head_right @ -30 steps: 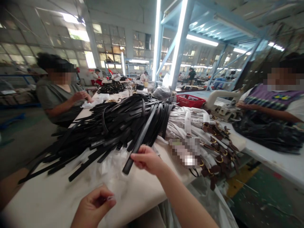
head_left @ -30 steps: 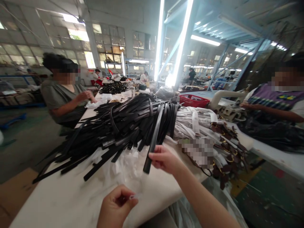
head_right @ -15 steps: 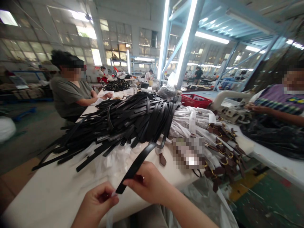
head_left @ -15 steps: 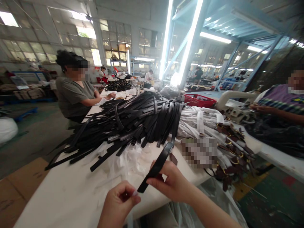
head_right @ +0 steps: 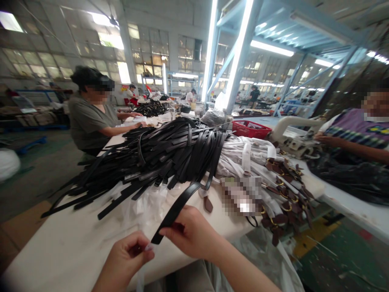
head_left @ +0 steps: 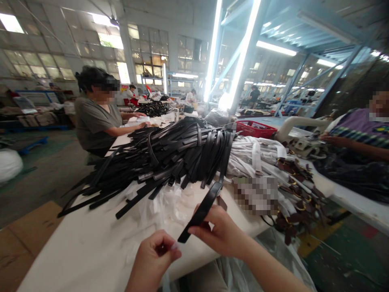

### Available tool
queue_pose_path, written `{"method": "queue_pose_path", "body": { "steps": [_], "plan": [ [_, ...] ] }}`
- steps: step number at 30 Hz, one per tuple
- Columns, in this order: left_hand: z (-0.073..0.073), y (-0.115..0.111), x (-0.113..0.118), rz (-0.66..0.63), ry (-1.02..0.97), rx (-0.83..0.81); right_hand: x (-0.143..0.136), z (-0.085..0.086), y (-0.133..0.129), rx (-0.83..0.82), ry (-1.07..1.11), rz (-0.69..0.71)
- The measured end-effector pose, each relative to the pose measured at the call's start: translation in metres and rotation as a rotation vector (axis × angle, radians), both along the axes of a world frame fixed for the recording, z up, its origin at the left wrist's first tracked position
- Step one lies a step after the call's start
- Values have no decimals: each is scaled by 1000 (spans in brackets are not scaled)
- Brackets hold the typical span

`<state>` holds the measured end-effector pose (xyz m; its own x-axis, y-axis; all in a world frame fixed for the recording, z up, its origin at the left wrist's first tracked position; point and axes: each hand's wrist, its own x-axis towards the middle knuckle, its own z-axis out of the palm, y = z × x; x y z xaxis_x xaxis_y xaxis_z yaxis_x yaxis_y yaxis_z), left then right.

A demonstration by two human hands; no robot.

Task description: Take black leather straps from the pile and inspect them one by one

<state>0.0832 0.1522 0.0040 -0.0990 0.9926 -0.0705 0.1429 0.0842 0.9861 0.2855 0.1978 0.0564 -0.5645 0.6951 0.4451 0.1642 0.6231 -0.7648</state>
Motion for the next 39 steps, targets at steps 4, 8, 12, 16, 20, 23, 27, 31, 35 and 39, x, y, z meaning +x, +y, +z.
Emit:
{"method": "queue_pose_path", "body": {
  "steps": [4, 8, 12, 16, 20, 23, 27, 31, 35, 39],
  "plan": [
    [-3, 1, -2, -45, 11, -18, -1, 1, -1, 15, 25, 7],
    [-4, 1, 0, 0, -20, 5, -1, 0, -2, 34, 67, -1],
    [-4, -1, 2, 1, -19, -15, -1, -4, -4, 30, 69, -4],
    [-2, -2, 1, -32, -19, -8, 1, -5, -5, 26, 55, -1],
    [2, -2, -1, -137, 32, 97, 1, -5, -5, -8, 35, 33],
    [4, -3, -2, -241, 49, 134, 0, -8, -4, -66, 30, 56],
    [3, -8, -1, -240, -24, 11, -1, -13, 0, -138, 36, 20],
    [2, -9, 4, -196, -83, -11, 1, -8, 3, -138, 55, 35],
    [5, -7, 10, -244, -199, -23, 2, 2, 5, -85, 64, 23],
    [13, -4, 13, -225, -229, -5, 3, 12, 5, -67, 68, 21]
  ]
}}
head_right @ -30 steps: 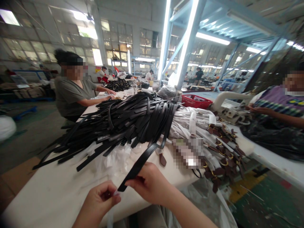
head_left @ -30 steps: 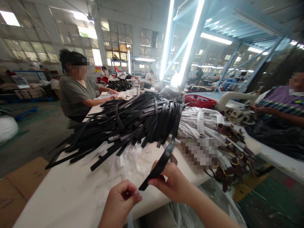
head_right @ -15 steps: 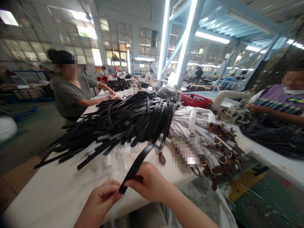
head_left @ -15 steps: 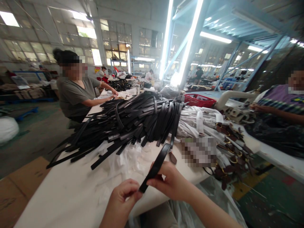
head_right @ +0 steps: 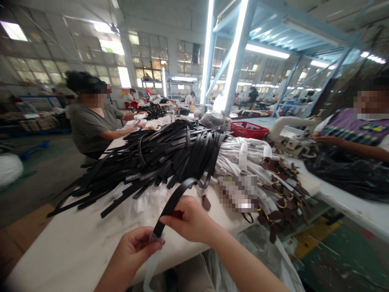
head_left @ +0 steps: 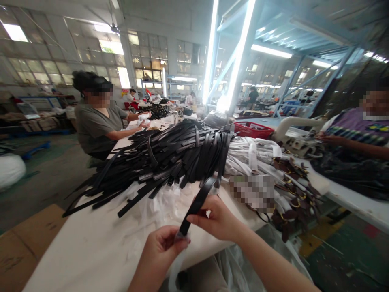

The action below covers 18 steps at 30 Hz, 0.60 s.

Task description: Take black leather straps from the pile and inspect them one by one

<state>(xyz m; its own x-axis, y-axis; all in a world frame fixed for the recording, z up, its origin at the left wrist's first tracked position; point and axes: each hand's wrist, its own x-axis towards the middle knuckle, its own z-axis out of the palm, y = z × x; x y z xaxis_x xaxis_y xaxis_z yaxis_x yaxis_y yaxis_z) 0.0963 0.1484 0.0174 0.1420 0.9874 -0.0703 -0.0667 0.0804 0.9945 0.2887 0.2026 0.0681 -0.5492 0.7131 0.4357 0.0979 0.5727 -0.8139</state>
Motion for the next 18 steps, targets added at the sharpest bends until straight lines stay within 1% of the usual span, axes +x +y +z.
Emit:
{"method": "queue_pose_path", "body": {
  "steps": [5, 7, 8, 10, 12, 13, 16, 18],
  "plan": [
    [13, -3, -1, -19, 96, 42, 8, 13, -2, 88, 21, 15],
    [17, -5, 0, -6, 137, 58, 10, 15, -3, 102, 27, 20],
    [19, -7, 0, -6, 154, 69, 10, 14, -5, 75, 21, 36],
    [21, -9, 2, -13, 170, 78, 7, 9, -10, -40, 8, 92],
    [22, -11, 4, -23, 170, 76, 2, -1, -16, -184, 33, 151],
    [23, -12, 5, -18, 169, 76, 0, -7, -19, -229, 46, 163],
    [22, -13, 8, 13, 198, 72, -3, -19, -19, -304, 113, 116],
    [22, -12, 10, 12, 217, 52, -3, -20, -10, -416, 268, 8]
  ]
}}
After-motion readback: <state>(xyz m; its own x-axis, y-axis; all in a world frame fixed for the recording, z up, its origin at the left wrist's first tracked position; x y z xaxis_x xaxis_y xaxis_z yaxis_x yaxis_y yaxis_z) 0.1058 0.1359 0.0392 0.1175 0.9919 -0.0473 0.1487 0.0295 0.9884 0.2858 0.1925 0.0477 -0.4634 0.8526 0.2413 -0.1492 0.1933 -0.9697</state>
